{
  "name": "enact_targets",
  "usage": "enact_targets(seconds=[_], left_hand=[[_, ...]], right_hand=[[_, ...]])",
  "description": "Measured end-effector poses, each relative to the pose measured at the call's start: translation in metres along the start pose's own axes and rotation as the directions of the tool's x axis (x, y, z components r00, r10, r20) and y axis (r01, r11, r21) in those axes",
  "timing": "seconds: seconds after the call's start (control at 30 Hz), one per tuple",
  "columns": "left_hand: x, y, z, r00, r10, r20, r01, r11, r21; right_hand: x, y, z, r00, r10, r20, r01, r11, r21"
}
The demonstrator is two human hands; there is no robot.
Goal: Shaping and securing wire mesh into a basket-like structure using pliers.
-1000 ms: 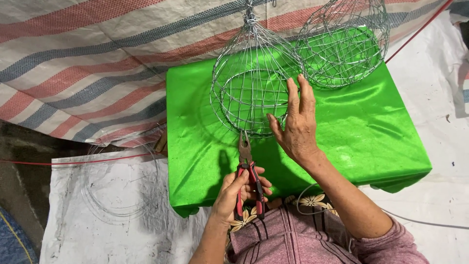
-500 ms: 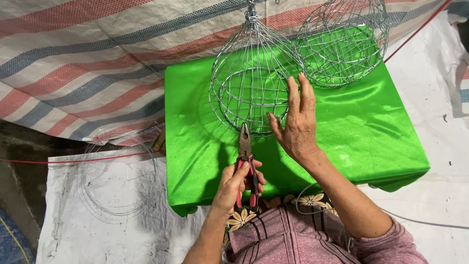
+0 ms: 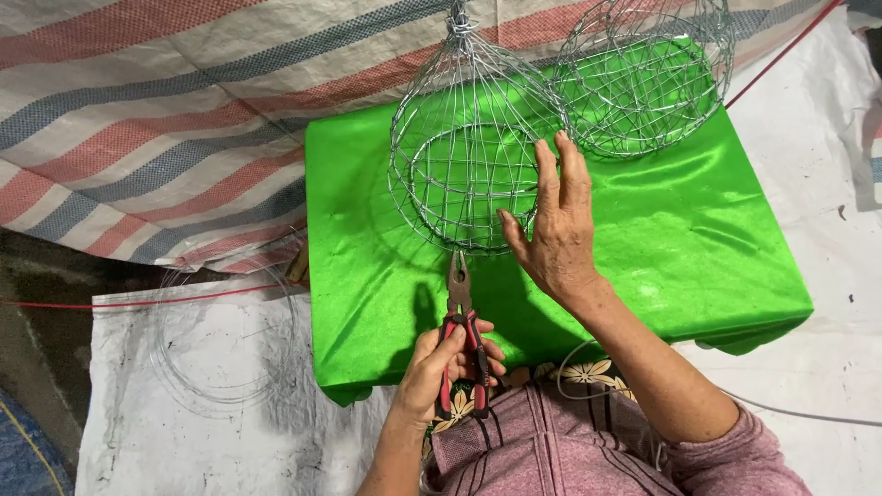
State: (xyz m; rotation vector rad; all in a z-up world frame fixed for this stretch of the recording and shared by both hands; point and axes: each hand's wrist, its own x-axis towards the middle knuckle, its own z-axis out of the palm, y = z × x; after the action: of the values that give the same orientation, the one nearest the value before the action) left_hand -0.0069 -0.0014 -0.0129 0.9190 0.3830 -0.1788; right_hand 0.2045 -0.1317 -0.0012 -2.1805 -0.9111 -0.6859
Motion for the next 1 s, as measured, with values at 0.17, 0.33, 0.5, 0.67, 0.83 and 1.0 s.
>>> enact_targets(seconds=[0.17,0.33,0.5,0.67,0.83,1.0], left_hand=[[0.005,0.005,0.006,1.000,0.002,0.005,-0.002,0.997,0.083],[0.008,0.013,0.012,1.000,-0.007,-0.020,0.010,0.988,0.153],[0.005,0.014,0.011,0.999,-0.014,0.042,0.009,0.994,0.105],[0.007,0.014,0.011,0.998,-0.025,0.066,0.019,0.996,0.089],[0.011,0.016,0.014,0.998,-0.033,0.048,0.028,0.996,0.090],[0.015,0.010,0.015,1.000,0.007,0.007,-0.007,0.997,0.078]], right_hand=[[-0.001,0.001,0.002,1.000,-0.001,-0.001,0.001,1.000,-0.018],[-0.001,0.002,0.003,1.000,-0.005,-0.001,0.005,1.000,-0.025],[-0.001,0.001,0.002,1.000,0.001,0.008,-0.001,1.000,-0.020],[0.000,0.001,0.003,1.000,0.002,0.001,-0.002,1.000,-0.013],[0.000,0.000,0.001,1.000,0.002,0.003,-0.002,1.000,-0.017],[0.000,-0.001,0.000,1.000,-0.011,-0.007,0.011,1.000,-0.008]])
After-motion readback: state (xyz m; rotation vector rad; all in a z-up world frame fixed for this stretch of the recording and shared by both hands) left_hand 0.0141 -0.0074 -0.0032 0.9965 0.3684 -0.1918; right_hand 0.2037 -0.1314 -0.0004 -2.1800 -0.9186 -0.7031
